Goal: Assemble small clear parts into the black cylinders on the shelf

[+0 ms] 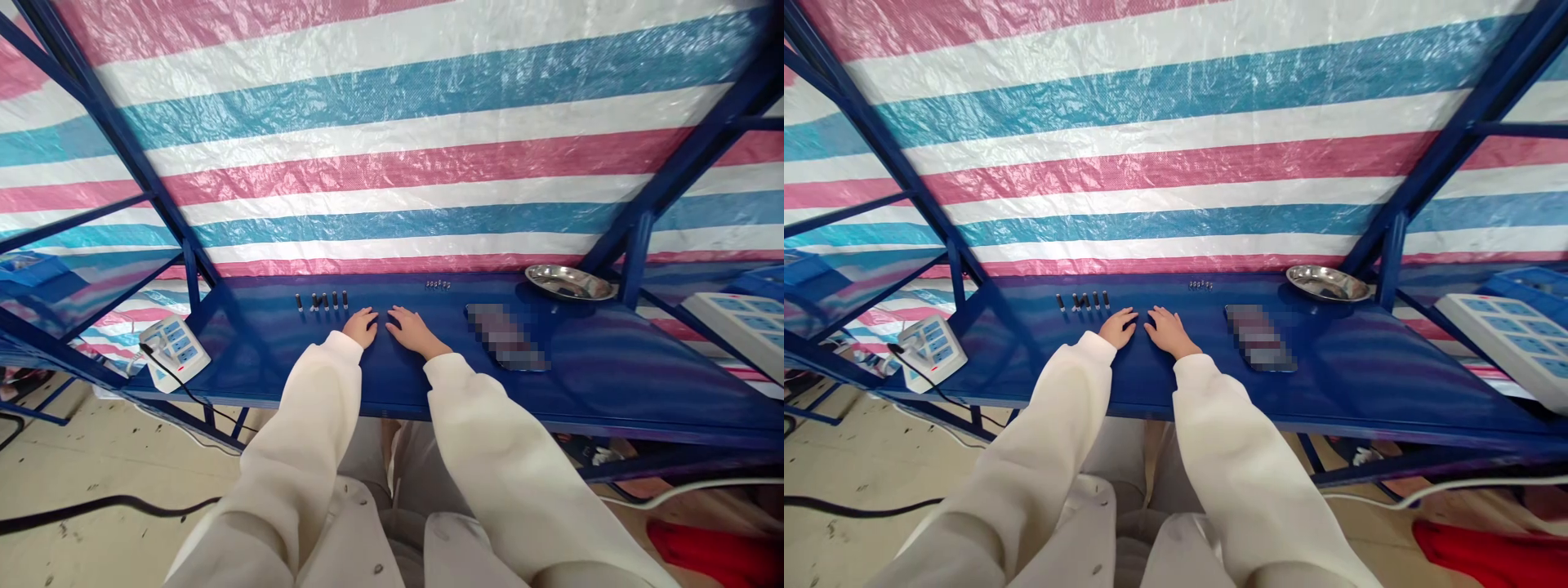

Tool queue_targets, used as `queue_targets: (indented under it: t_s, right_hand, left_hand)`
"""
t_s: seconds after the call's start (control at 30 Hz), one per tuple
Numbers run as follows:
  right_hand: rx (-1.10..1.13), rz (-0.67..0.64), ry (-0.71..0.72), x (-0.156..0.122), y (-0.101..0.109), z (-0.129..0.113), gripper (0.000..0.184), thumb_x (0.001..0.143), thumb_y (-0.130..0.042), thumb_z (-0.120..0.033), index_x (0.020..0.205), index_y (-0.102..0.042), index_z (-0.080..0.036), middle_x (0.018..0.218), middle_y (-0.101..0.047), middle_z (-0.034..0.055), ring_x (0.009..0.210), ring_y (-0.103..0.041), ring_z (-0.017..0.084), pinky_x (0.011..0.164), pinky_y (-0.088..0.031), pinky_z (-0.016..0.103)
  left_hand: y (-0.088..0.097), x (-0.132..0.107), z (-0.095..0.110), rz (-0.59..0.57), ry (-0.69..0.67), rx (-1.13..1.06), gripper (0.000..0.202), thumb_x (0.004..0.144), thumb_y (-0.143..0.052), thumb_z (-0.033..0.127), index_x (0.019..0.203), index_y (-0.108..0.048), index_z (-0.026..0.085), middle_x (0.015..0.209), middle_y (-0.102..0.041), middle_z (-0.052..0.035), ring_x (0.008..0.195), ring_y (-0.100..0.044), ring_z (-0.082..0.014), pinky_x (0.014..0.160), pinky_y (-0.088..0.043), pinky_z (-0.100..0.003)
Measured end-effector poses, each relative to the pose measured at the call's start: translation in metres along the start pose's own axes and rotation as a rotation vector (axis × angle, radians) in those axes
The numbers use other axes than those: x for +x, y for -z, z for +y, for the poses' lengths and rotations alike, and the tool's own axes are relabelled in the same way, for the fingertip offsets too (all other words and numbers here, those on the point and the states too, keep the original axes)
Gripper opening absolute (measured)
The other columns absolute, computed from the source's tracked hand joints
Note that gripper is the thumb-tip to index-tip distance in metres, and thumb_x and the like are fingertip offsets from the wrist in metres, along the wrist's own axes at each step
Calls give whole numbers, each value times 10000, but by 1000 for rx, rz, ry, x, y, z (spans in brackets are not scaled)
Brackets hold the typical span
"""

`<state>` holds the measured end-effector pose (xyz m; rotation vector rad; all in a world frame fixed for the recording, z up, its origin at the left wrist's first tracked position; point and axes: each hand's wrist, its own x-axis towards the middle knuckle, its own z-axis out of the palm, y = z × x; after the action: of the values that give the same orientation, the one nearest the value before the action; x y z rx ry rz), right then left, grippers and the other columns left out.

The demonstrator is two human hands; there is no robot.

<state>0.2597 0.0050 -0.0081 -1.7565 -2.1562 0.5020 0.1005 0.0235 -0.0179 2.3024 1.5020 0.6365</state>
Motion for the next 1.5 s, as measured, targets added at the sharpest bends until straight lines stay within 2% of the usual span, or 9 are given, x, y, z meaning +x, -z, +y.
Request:
queue_targets:
  t_s: [0.33,0.53,0.73,0.87,0.93,1.07,1.17,1.27,1.5]
  right_hand:
    - [3,-2,2,1,0,0,457,898,-394,-310,1328,-444,-162,1449,-333,134,1356,-254,234,1089,-175,484]
    - [2,-1,-5,1,0,0,451,894,-407,-300,1318,-455,-155,1443,-347,131,1353,-261,239,1089,-180,479]
    - [2,10,-2,1,0,-1,457,889,-416,-298,1313,-461,-133,1436,-352,149,1346,-276,247,1084,-200,485]
    - [-9,22,9,2,-2,2,454,888,-409,-305,1311,-467,-147,1434,-359,140,1342,-285,256,1077,-210,498]
    - [-19,19,6,2,-3,2,460,890,-405,-312,1313,-463,-142,1435,-358,136,1343,-281,256,1080,-208,493]
    - [-31,10,3,1,-1,1,466,897,-387,-316,1318,-456,-130,1435,-359,129,1347,-274,249,1088,-202,476]
    - [-33,12,2,0,0,0,465,894,-395,-314,1314,-460,-126,1433,-364,130,1344,-282,247,1088,-209,472]
    - [-40,32,8,-1,1,-1,457,888,-409,-313,1296,-481,-121,1417,-390,131,1328,-312,247,1082,-233,456]
    - [-51,133,32,-3,6,-6,372,868,-420,-243,1183,-576,-119,1281,-536,139,1196,-473,249,1002,-364,379]
  left_hand:
    - [2,0,1,-12,3,-20,399,820,-477,161,1201,-583,109,1339,-486,-127,1274,-419,-230,1106,-306,-348]
    - [1,0,1,25,-6,-38,372,805,-493,145,1157,-614,147,1309,-519,-112,1252,-447,-240,1085,-335,-404]
    - [3,-1,6,9,-6,-11,369,806,-484,143,1149,-615,107,1306,-517,-140,1250,-450,-243,1085,-338,-386]
    - [8,-3,10,94,-39,-18,371,801,-462,106,1142,-608,101,1210,-593,-129,1157,-533,-219,1039,-395,-349]
    - [13,-4,12,210,5,-23,398,807,-440,97,1183,-573,100,1154,-621,-122,1094,-569,-205,999,-428,-329]
    - [24,-6,18,423,232,-13,502,849,-403,156,1349,-387,122,1096,-636,-112,999,-613,-204,893,-479,-322]
    - [30,-5,22,390,363,20,576,871,-396,218,1423,-243,164,1091,-638,-110,937,-637,-217,829,-490,-326]
    - [35,-3,25,320,428,69,580,892,-361,250,1442,-186,192,1087,-644,-120,892,-650,-228,809,-483,-335]
    - [38,4,22,305,461,101,511,907,-326,264,1406,-289,166,995,-659,-173,880,-652,-273,811,-465,-376]
